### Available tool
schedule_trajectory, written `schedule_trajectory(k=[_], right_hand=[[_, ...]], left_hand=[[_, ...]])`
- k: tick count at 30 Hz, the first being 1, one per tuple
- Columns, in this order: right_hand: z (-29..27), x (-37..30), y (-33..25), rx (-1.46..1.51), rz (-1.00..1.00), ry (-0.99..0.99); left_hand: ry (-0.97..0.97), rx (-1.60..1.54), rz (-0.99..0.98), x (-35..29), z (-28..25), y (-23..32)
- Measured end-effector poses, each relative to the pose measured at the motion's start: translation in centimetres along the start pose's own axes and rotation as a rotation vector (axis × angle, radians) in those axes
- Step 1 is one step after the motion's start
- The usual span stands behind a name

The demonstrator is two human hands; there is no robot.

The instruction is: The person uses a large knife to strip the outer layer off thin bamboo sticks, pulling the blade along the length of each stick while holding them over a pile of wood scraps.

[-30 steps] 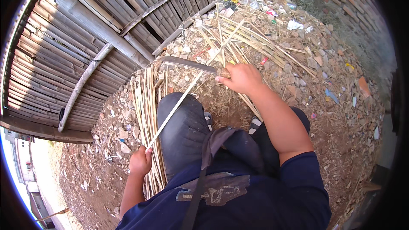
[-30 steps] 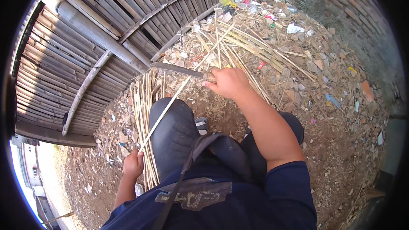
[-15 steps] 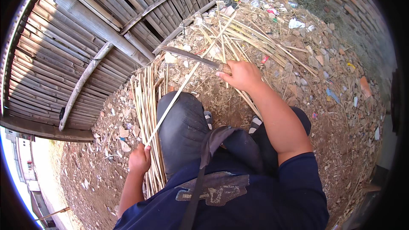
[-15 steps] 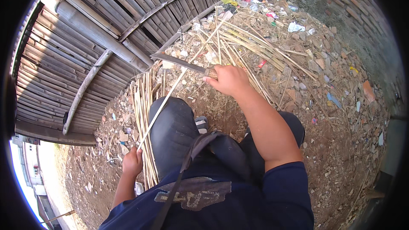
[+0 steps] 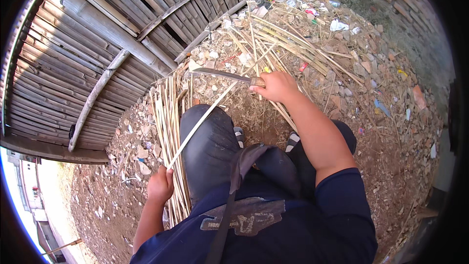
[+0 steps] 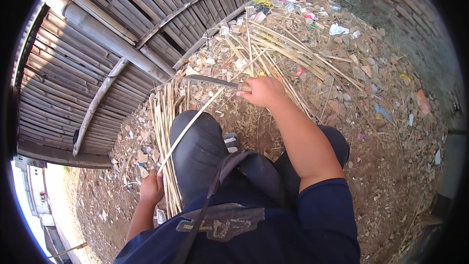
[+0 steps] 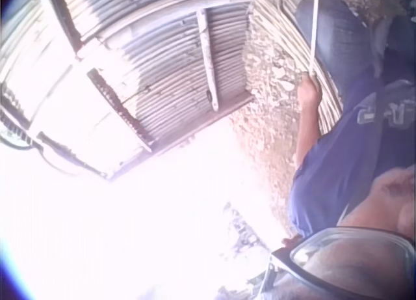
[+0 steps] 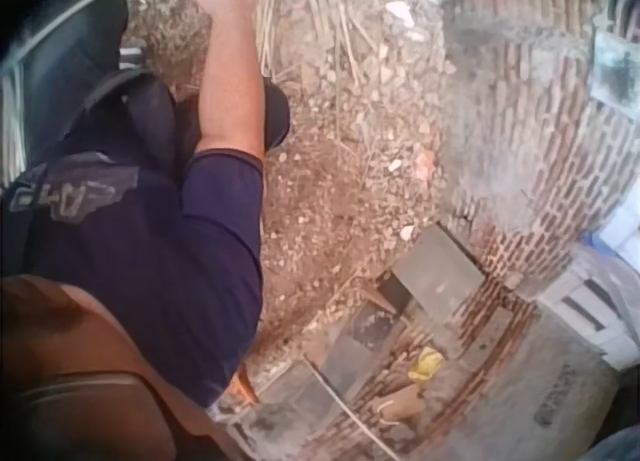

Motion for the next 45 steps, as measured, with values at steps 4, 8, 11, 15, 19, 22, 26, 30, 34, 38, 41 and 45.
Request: schedule_trajectory(k=[4, 8, 11, 15, 19, 22, 26, 30, 34, 38, 41, 45], right_hand=[[-1.9, -0.9, -0.4, 0.041, 0.095, -0.055], [-3.2, -0.9, -5.6, 0.013, -0.158, 0.086], [-1.1, -1.2, -10.5, -0.039, -0.390, -0.006], [-1.4, -0.7, -8.7, 0.068, -0.367, -0.035], [-0.2, -0.6, 1.8, 0.046, -0.072, -0.031], [-1.5, -0.5, 0.5, 0.155, 0.039, 0.068], [-3.5, -0.6, -0.9, 0.009, -0.027, 0.043], [-5.1, -1.1, -0.9, -0.013, -0.008, 0.036], [-5.3, -1.0, -1.6, -0.022, -0.061, 0.118], [-4.8, -0.6, -3.5, -0.049, -0.152, 0.036], [-4.0, -0.8, -4.2, -0.079, -0.214, 0.047], [-3.9, -1.1, -5.9, -0.039, -0.288, 0.098]], left_hand=[[-0.007, 0.020, -0.003, 0.3, -1.0, 1.4], [-0.039, -0.046, 0.034, -0.1, 0.5, 1.8], [-0.028, -0.092, 0.047, -0.1, 0.8, 2.0], [-0.021, -0.087, 0.008, -0.2, 1.7, -1.3], [0.023, -0.040, -0.010, 0.4, -0.7, -2.0], [-0.043, -0.077, 0.018, 0.8, -0.8, -2.0], [-0.035, -0.165, 0.031, 0.1, 0.5, -1.6], [-0.129, -0.219, 0.050, -0.7, 0.6, -0.3], [-0.174, -0.284, 0.037, -0.9, 0.7, 0.9], [-0.019, -0.471, 0.038, -0.7, 1.0, 1.6], [0.081, -0.434, 0.026, -0.9, 0.9, 2.3], [0.156, -0.515, 0.010, -1.6, 0.0, 3.3]])
Point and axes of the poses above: each hand's wrist, its own x-axis towards the middle knuckle, its own z-axis out of the palm, y = z × x, the point moved 10 cm from there along x, towards the middle knuckle, and after that the axes turned 12 degrees about -z, right-handed, at the moved point
